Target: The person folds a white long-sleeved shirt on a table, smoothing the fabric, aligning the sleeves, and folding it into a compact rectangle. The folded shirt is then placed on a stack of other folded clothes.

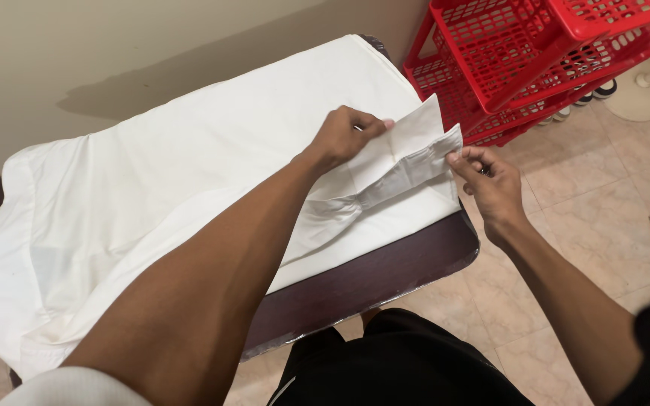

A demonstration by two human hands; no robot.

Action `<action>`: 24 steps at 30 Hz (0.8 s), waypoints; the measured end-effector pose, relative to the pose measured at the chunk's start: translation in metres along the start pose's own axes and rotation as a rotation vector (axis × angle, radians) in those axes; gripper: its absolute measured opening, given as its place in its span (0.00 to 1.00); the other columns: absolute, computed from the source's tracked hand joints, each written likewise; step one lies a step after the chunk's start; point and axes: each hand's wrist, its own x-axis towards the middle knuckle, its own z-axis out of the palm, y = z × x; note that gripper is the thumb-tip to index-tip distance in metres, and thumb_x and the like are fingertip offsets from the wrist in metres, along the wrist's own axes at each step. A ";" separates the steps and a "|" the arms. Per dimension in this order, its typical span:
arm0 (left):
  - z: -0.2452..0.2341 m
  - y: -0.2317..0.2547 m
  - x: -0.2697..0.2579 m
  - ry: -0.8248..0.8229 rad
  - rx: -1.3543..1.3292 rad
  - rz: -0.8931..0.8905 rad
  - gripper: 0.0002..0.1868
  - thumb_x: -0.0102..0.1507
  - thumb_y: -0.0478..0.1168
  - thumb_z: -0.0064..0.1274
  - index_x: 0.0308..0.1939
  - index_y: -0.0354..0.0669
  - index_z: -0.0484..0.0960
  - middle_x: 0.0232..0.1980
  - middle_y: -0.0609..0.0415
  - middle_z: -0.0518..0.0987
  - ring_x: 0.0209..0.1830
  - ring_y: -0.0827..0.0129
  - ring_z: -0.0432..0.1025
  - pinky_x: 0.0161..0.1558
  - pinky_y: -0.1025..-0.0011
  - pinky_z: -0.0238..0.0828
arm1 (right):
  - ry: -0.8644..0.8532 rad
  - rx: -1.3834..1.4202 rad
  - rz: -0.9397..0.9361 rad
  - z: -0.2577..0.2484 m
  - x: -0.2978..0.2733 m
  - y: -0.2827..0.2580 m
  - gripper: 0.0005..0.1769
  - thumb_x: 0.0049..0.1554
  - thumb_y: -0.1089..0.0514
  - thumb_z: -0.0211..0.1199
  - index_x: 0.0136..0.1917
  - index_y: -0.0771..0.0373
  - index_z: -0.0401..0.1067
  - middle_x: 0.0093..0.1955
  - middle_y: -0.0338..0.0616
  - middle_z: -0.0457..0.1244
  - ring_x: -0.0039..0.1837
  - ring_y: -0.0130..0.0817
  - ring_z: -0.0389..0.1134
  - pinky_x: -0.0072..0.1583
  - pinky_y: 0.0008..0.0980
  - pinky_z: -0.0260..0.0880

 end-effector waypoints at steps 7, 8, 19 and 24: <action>0.006 0.022 -0.012 -0.043 0.440 0.237 0.22 0.58 0.48 0.62 0.56 0.51 0.83 0.41 0.46 0.83 0.40 0.55 0.78 0.46 0.59 0.73 | -0.026 -0.022 0.078 -0.005 -0.004 0.001 0.11 0.55 0.51 0.72 0.47 0.56 0.75 0.36 0.23 0.53 0.39 0.16 0.54 0.42 0.23 0.56; 0.008 0.024 -0.010 -0.021 0.465 0.363 0.21 0.57 0.42 0.60 0.55 0.50 0.84 0.42 0.47 0.83 0.40 0.55 0.78 0.45 0.59 0.74 | -0.030 -0.017 0.076 -0.006 -0.004 0.001 0.12 0.55 0.50 0.72 0.47 0.56 0.75 0.36 0.23 0.53 0.39 0.16 0.54 0.42 0.23 0.55; 0.055 -0.002 0.005 -0.110 0.679 0.446 0.19 0.65 0.33 0.43 0.58 0.49 0.81 0.46 0.41 0.81 0.46 0.49 0.77 0.47 0.55 0.74 | 0.009 -0.064 0.104 0.001 -0.003 -0.010 0.16 0.54 0.45 0.72 0.44 0.59 0.77 0.37 0.26 0.61 0.39 0.17 0.57 0.42 0.24 0.57; 0.054 -0.020 0.015 -0.282 0.269 0.117 0.27 0.71 0.56 0.32 0.63 0.54 0.82 0.53 0.41 0.84 0.53 0.54 0.78 0.58 0.60 0.71 | 0.029 -0.094 0.077 0.008 0.007 -0.008 0.15 0.54 0.48 0.71 0.41 0.62 0.77 0.34 0.29 0.61 0.37 0.18 0.55 0.41 0.24 0.56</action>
